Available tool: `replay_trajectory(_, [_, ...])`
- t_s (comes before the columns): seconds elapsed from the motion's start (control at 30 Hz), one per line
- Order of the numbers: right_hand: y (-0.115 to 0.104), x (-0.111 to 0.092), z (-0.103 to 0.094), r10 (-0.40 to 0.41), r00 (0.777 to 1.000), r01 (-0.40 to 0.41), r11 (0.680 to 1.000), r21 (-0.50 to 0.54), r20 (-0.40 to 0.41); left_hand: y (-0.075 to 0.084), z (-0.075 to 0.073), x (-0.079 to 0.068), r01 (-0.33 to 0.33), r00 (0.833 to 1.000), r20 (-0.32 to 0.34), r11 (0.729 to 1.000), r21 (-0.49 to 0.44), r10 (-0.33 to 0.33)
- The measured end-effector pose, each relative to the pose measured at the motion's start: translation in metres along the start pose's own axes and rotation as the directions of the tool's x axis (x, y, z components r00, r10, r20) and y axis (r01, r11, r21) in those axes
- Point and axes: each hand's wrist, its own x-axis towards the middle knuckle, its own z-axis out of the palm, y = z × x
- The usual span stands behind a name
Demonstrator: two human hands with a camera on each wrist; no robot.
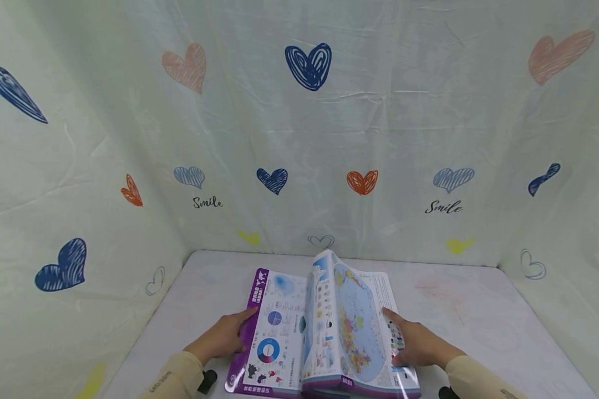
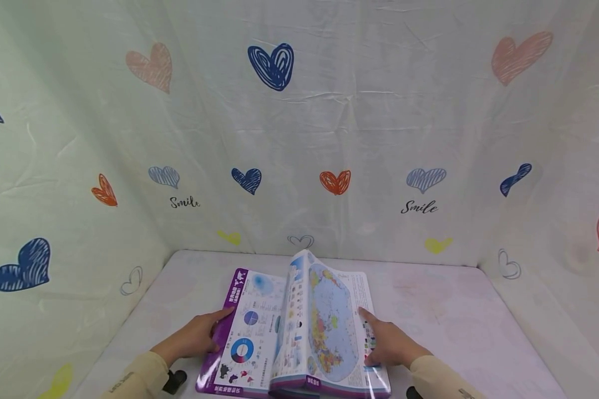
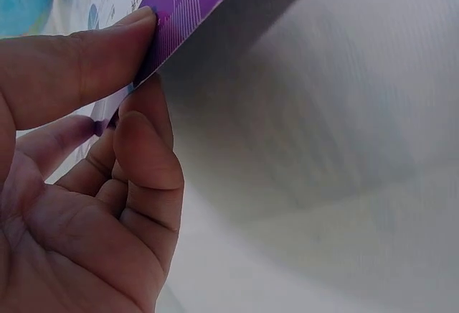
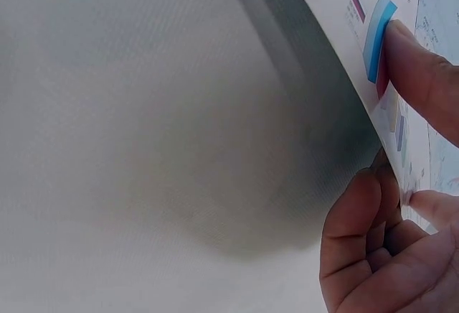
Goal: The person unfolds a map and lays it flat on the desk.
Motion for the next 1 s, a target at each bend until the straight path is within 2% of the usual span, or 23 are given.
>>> replay_trajectory(0.3, [0.006,-0.001,-0.002,-0.009,1.000,0.009,1.000,-0.001,-0.002,-0.007,-0.010,-0.005,0.032,0.999,-0.007,0.999,0.024,-0.032])
replay_trajectory(0.67, [0.004,-0.002,-0.006,0.028,0.999,-0.027,0.999,-0.020,0.023,-0.019,-0.020,-0.008,0.065,0.998,-0.027,0.996,0.065,-0.064])
replay_trajectory(0.83, [0.008,-0.003,-0.007,0.025,1.000,-0.024,0.999,-0.033,0.016,-0.025,-0.027,-0.012,0.075,0.997,-0.041,0.993,0.086,-0.072])
replay_trajectory(1.0, [0.012,-0.003,-0.008,0.058,0.998,-0.057,0.998,-0.042,0.024,-0.034,-0.036,-0.016,0.065,0.996,-0.061,0.993,0.098,-0.059])
